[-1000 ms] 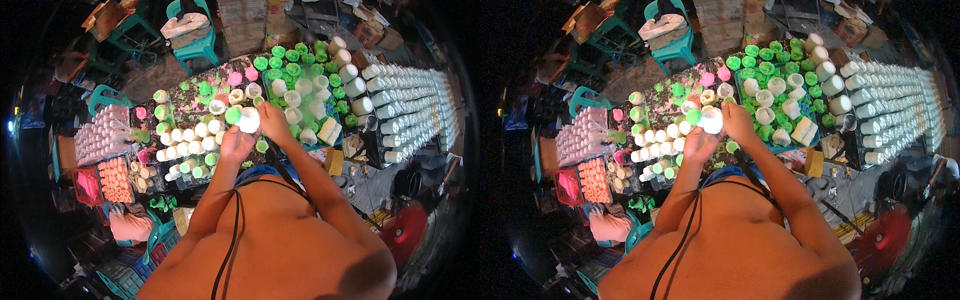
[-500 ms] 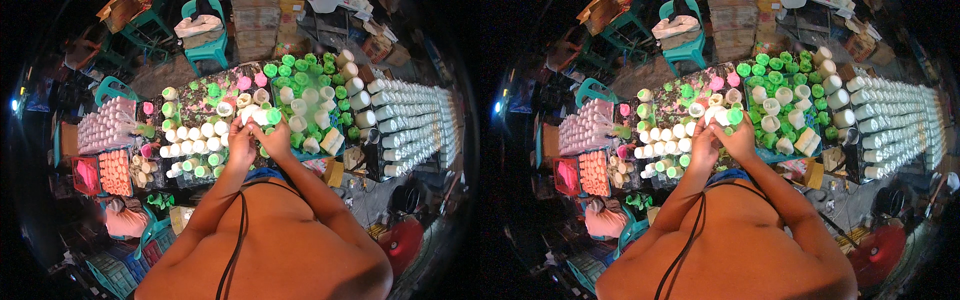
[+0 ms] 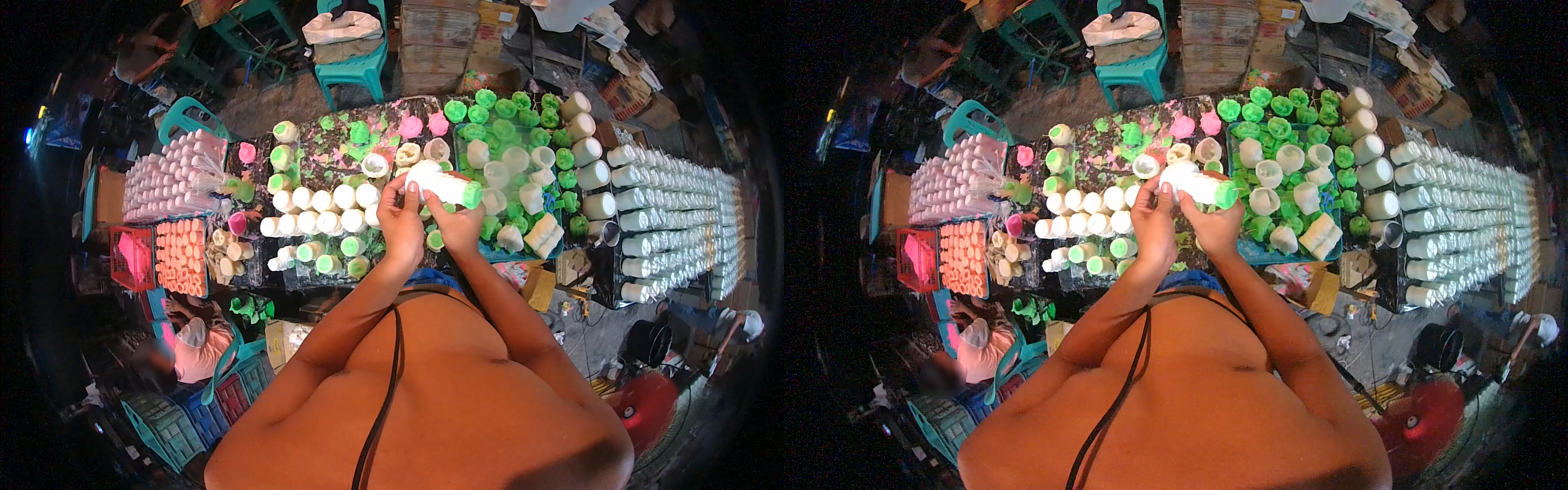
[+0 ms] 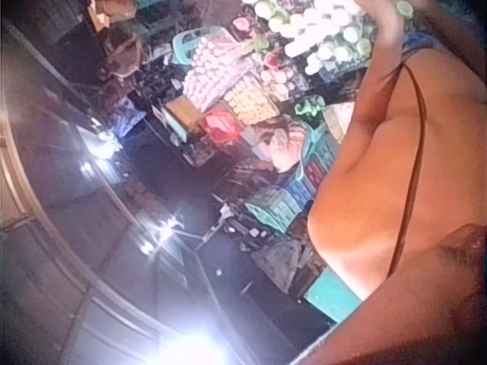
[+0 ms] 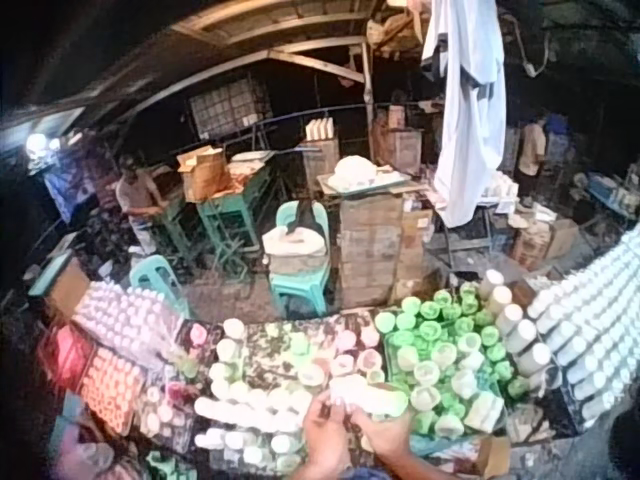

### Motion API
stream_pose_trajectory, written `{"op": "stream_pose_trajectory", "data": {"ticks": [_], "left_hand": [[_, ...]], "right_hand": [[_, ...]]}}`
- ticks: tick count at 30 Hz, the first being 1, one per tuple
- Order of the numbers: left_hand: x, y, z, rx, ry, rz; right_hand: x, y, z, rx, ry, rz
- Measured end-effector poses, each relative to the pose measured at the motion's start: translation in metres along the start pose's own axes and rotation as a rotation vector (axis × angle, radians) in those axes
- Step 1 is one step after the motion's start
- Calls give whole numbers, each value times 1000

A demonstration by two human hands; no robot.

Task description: The person repeatedly picks up small white cups and green lids from a table, fits the lids onto the cups, and places the assembled units back on the table. The person also briefly handles a cardboard box containing white items.

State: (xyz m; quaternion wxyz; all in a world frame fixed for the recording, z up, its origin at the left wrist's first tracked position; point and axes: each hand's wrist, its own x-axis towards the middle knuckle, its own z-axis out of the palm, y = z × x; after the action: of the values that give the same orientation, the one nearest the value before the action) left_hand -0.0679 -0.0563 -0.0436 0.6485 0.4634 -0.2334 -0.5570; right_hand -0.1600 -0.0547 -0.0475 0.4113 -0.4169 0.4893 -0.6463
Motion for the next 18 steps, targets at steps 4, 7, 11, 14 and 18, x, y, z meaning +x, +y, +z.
{"op": "stream_pose_trajectory", "data": {"ticks": [4,7,11,14,18], "left_hand": [[-2,2,3,-13,-1,7],[-3,0,1,-5,-32,16],[-4,-2,1,-32,-20,-53],[-2,11,0,16,-25,-136],[3,11,-10,-25,-8,-194]], "right_hand": [[1,10,0,25,-9,-8],[2,19,-6,-48,-65,-35],[9,14,-7,-129,-80,-164],[15,-5,-4,-253,-100,-236],[17,-20,-4,-369,-134,-247]]}}
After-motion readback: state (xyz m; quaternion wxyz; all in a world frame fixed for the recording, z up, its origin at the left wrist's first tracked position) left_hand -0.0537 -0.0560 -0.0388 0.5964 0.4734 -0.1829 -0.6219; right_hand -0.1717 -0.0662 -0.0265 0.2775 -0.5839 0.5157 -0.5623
